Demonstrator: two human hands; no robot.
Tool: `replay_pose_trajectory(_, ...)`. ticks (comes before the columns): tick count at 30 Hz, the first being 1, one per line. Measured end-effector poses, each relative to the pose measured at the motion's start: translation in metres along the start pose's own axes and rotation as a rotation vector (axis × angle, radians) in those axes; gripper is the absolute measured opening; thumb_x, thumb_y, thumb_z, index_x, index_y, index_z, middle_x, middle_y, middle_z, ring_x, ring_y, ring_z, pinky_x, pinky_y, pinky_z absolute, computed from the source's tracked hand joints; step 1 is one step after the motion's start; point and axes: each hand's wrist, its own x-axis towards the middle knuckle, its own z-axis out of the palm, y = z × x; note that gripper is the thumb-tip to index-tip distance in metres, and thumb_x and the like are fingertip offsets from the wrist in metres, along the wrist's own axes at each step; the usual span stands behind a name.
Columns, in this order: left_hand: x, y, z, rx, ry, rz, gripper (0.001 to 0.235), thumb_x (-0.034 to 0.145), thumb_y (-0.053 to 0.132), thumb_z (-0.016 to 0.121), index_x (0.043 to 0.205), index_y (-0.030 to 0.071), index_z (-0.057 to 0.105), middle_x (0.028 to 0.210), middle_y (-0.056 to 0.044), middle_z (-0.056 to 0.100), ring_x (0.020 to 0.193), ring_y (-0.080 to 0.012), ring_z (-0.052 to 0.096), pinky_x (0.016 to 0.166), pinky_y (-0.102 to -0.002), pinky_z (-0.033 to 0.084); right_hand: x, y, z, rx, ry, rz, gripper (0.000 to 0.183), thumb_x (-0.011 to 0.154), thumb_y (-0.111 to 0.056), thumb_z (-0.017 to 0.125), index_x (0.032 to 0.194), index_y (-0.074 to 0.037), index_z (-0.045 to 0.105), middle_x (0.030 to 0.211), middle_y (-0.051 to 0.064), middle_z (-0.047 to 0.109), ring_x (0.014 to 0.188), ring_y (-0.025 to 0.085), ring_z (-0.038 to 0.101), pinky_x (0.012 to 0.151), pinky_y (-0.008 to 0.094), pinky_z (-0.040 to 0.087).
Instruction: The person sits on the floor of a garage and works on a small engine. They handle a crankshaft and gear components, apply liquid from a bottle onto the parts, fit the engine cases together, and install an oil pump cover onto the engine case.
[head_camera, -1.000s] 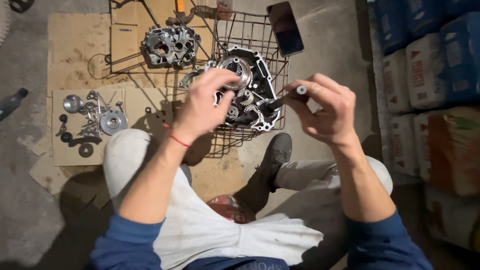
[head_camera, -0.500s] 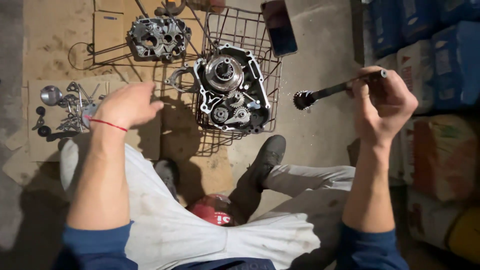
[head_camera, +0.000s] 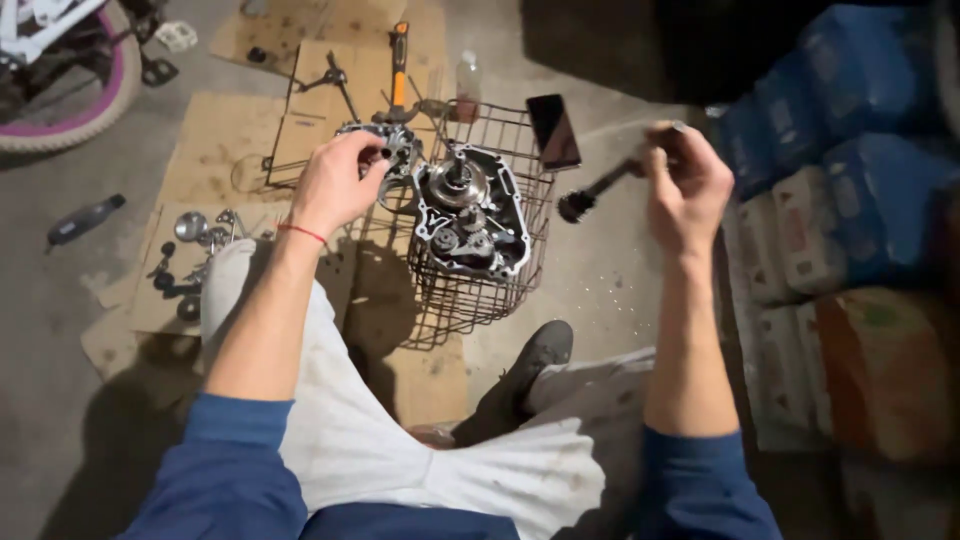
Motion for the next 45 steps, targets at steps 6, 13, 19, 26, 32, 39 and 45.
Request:
replay_pose_trajectory(6, -0.042, 0.022, 0.007, -0.219, 0.054, 0.059, 0.022, 0.089, 0.016, 0.074, 0.109, 0.007, 0.075, 0.103, -0.014, 0.076, 0.091, -0.0245, 0.074, 0.082, -0.035, 0.058, -0.012, -0.053, 0.007, 0.227, -0.162, -0.001, 0.013, 0.109, 0.0, 0.062, 0.121, 0.003, 0.064, 0.106, 0.004, 0.068, 0.098, 0.01, 0.066, 0.092, 0.029, 0.06)
replay_pose_trajectory(13, -0.059, 0.064, 0.05, -1.003, -0.432, 0.077, 0.044, 0.097, 0.02, 0.067, 0.137, 0.004, 0.057, 0.122, -0.004, 0.071, 0.112, -0.0085, 0.069, 0.098, -0.026, 0.057, -0.023, -0.117, 0.033, 0.505, -0.292, 0.004, 0.015, 0.107, -0.005, 0.061, 0.121, 0.002, 0.061, 0.109, 0.009, 0.069, 0.1, 0.017, 0.07, 0.092, 0.034, 0.062)
replay_pose_trajectory(19, -0.078, 0.096, 0.015, -1.569, -0.721, 0.114, 0.048, 0.105, 0.025, 0.067, 0.143, -0.002, 0.056, 0.123, -0.009, 0.069, 0.106, -0.015, 0.068, 0.095, -0.032, 0.058, -0.032, -0.175, 0.047, 0.45, -0.262, -0.029, 0.015, 0.109, -0.008, 0.063, 0.121, 0.002, 0.062, 0.106, 0.009, 0.068, 0.097, 0.017, 0.069, 0.09, 0.034, 0.062)
replay_pose_trajectory(26, -0.047, 0.094, 0.018, -1.441, -0.914, 0.13, 0.055, 0.1, 0.027, 0.068, 0.146, 0.002, 0.052, 0.122, -0.008, 0.071, 0.106, -0.0162, 0.07, 0.094, -0.033, 0.058, -0.02, -0.192, 0.056, 0.151, -0.247, -0.037, 0.017, 0.109, -0.006, 0.066, 0.122, 0.004, 0.061, 0.105, 0.006, 0.068, 0.098, 0.013, 0.067, 0.09, 0.032, 0.062)
replay_pose_trajectory(32, 0.0, 0.056, 0.04, -1.269, -0.969, 0.214, 0.053, 0.097, 0.013, 0.069, 0.146, 0.004, 0.052, 0.126, -0.007, 0.071, 0.11, -0.0133, 0.07, 0.097, -0.032, 0.059, 0.0, -0.139, 0.069, 0.139, -0.286, -0.037, 0.017, 0.108, -0.004, 0.066, 0.12, 0.004, 0.058, 0.103, 0.006, 0.068, 0.096, 0.015, 0.071, 0.089, 0.031, 0.061)
replay_pose_trajectory(39, 0.055, 0.003, 0.061, -0.877, -0.619, 0.105, 0.036, 0.093, 0.008, 0.066, 0.129, 0.004, 0.069, 0.118, -0.009, 0.075, 0.103, -0.0148, 0.07, 0.091, -0.031, 0.057, 0.013, -0.063, 0.084, 0.141, -0.261, 0.102, 0.015, 0.1, 0.0, 0.066, 0.113, 0.004, 0.06, 0.097, 0.008, 0.07, 0.09, 0.015, 0.071, 0.084, 0.03, 0.061)
replay_pose_trajectory(45, 0.065, -0.016, 0.048, -0.329, -0.277, -0.081, 0.024, 0.094, 0.016, 0.067, 0.116, 0.009, 0.072, 0.116, -0.007, 0.07, 0.101, -0.0209, 0.071, 0.09, -0.033, 0.058, 0.025, -0.055, 0.09, -0.037, -0.353, 0.183, 0.016, 0.096, 0.001, 0.07, 0.111, 0.002, 0.063, 0.095, 0.007, 0.073, 0.089, 0.011, 0.072, 0.079, 0.025, 0.06)
